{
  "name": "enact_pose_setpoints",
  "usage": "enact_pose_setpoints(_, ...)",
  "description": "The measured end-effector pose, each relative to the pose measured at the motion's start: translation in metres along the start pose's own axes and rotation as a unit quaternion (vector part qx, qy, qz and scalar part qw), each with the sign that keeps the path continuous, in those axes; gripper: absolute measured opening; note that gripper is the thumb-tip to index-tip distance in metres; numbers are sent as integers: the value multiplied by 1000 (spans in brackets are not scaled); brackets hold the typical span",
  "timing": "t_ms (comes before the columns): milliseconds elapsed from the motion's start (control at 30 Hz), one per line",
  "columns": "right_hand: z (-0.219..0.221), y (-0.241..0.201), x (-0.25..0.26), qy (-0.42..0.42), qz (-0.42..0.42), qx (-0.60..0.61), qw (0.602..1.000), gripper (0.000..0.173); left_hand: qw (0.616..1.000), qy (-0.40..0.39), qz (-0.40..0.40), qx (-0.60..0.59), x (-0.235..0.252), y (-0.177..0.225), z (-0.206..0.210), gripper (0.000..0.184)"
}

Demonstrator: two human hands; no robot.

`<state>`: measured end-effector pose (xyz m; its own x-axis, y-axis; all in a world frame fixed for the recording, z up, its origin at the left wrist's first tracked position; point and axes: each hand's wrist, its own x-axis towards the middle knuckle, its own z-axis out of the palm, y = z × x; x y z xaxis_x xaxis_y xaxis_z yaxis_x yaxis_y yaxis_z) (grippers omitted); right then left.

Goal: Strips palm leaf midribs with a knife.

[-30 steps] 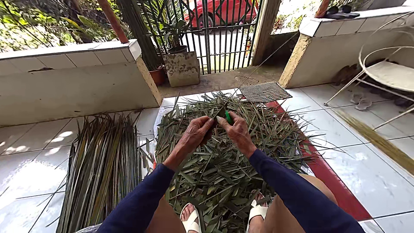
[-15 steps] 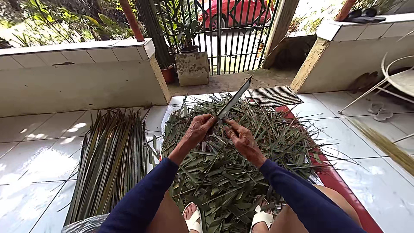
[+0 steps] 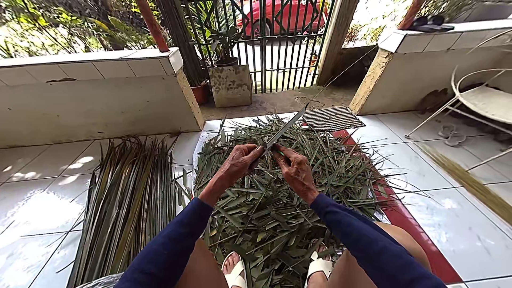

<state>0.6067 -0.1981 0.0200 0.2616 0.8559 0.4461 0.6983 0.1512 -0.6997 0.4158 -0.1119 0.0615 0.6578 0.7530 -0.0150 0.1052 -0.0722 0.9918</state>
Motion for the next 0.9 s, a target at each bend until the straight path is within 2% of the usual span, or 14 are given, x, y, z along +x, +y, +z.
enact_pose_setpoints(133, 1, -2, 0, 13, 15, -54, 998, 35, 999, 15, 19, 41, -1, -2, -1, 31)
enact_pose_setpoints(333, -13, 3, 14, 34, 42, -67, 996, 36, 996, 8, 32, 88, -6, 0, -5, 30)
enact_pose_setpoints(667, -42, 40, 49, 59, 100, -50, 992, 38, 991, -8, 11, 130, -24, -5, -21, 31)
enact_pose_setpoints(800, -58, 61, 63, 95, 137, -49, 985, 39, 991, -19, 0, 132, -31, -6, -30, 30)
enact_pose_setpoints(900, -69, 71, 65, 132, 126, -41, 982, 39, 993, -9, -30, 113, -33, -4, -33, 31)
